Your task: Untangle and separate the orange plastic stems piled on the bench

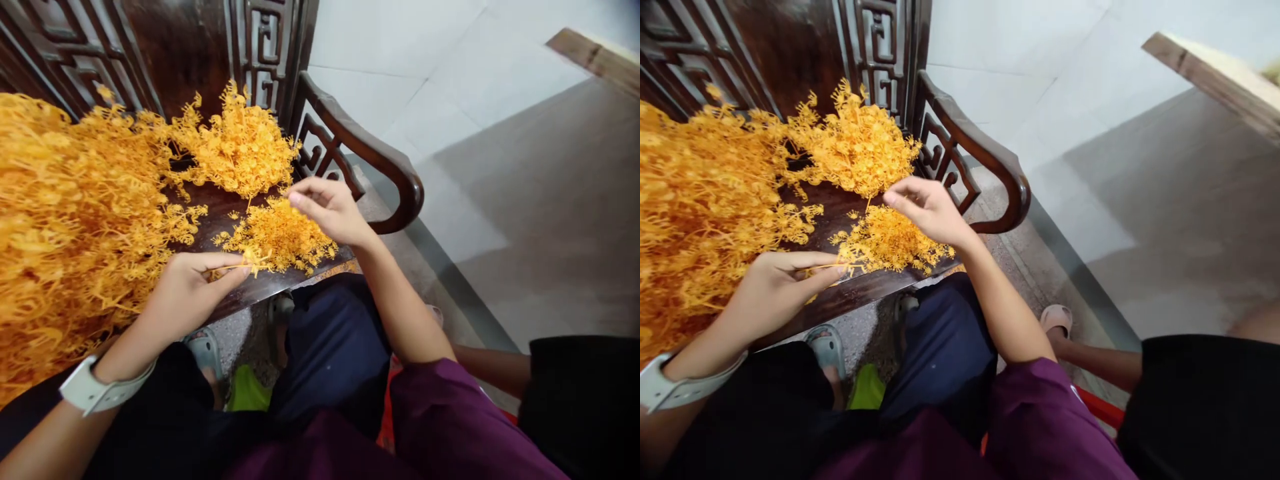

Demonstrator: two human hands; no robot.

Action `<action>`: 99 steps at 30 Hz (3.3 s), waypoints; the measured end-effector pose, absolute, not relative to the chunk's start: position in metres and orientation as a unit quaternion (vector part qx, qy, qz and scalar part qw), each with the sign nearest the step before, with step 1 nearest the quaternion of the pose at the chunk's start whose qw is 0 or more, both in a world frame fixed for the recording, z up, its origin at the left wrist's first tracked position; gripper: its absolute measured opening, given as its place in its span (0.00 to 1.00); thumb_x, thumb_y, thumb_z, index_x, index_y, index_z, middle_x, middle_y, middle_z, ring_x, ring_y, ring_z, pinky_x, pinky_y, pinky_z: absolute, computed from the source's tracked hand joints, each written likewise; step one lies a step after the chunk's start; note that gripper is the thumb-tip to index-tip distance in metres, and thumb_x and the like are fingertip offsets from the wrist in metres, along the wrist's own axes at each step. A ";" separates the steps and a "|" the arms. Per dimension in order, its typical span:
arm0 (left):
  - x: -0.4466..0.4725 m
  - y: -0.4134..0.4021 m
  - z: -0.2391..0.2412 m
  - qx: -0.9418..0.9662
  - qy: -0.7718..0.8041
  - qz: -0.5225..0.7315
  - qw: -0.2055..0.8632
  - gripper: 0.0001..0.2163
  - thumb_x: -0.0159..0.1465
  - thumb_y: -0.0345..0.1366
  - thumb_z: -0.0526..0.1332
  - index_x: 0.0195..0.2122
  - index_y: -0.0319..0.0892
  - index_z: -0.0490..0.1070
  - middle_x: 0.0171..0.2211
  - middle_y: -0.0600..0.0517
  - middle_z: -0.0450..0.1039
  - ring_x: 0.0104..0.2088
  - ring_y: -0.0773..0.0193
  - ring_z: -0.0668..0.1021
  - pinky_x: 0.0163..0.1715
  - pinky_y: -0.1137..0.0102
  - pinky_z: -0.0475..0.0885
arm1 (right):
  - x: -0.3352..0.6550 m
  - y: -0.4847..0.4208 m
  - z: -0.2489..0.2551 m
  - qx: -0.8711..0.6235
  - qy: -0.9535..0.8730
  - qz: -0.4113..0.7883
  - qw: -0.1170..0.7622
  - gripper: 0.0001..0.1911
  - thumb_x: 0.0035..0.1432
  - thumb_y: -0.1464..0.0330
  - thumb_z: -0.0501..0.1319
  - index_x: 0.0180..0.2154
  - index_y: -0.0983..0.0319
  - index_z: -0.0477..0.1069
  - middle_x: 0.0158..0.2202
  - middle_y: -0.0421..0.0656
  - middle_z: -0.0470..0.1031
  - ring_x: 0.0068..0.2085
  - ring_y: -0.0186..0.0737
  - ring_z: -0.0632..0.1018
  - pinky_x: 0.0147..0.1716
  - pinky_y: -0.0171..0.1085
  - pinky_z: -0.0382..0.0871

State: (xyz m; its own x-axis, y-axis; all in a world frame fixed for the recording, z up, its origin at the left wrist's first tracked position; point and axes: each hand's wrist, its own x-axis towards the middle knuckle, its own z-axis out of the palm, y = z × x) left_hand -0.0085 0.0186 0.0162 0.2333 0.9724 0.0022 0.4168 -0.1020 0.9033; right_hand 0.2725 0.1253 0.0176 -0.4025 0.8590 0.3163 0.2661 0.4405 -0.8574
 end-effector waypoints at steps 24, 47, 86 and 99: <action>-0.013 0.009 0.034 0.657 0.404 0.357 0.528 0.17 0.72 0.45 0.64 0.30 0.43 0.86 0.17 0.55 0.65 0.19 0.69 0.63 0.21 0.71 0.59 | 0.210 0.088 0.024 -0.124 -0.681 0.693 0.202 0.21 0.75 0.55 0.65 0.35 0.64 0.72 0.33 0.39 0.72 0.35 0.32 0.70 0.40 0.34 0.65; -0.024 0.008 0.029 0.511 0.345 0.355 0.703 0.18 0.63 0.48 0.75 0.23 0.45 0.77 0.17 0.54 0.64 0.19 0.68 0.62 0.20 0.69 0.56 | 0.205 0.072 0.024 -0.069 -0.596 0.715 0.360 0.22 0.72 0.55 0.66 0.29 0.57 0.63 0.26 0.35 0.59 0.25 0.34 0.63 0.26 0.37 0.64; -0.001 0.027 0.016 0.228 0.343 0.579 0.704 0.05 0.70 0.26 0.71 0.45 0.41 0.80 0.47 0.50 0.82 0.26 0.78 0.72 0.27 0.82 0.74 | 0.211 0.084 0.021 -0.229 -0.792 0.506 0.254 0.15 0.71 0.58 0.70 0.43 0.66 0.81 0.36 0.42 0.83 0.37 0.34 0.79 0.41 0.35 0.71; -0.008 0.030 0.023 0.265 0.397 0.566 0.672 0.10 0.65 0.24 0.67 0.46 0.41 0.78 0.34 0.52 0.79 0.18 0.78 0.58 0.18 0.80 0.59 | 0.227 0.091 0.024 -0.298 -0.786 0.436 0.321 0.26 0.72 0.51 0.67 0.29 0.64 0.78 0.27 0.40 0.78 0.29 0.31 0.75 0.33 0.34 0.65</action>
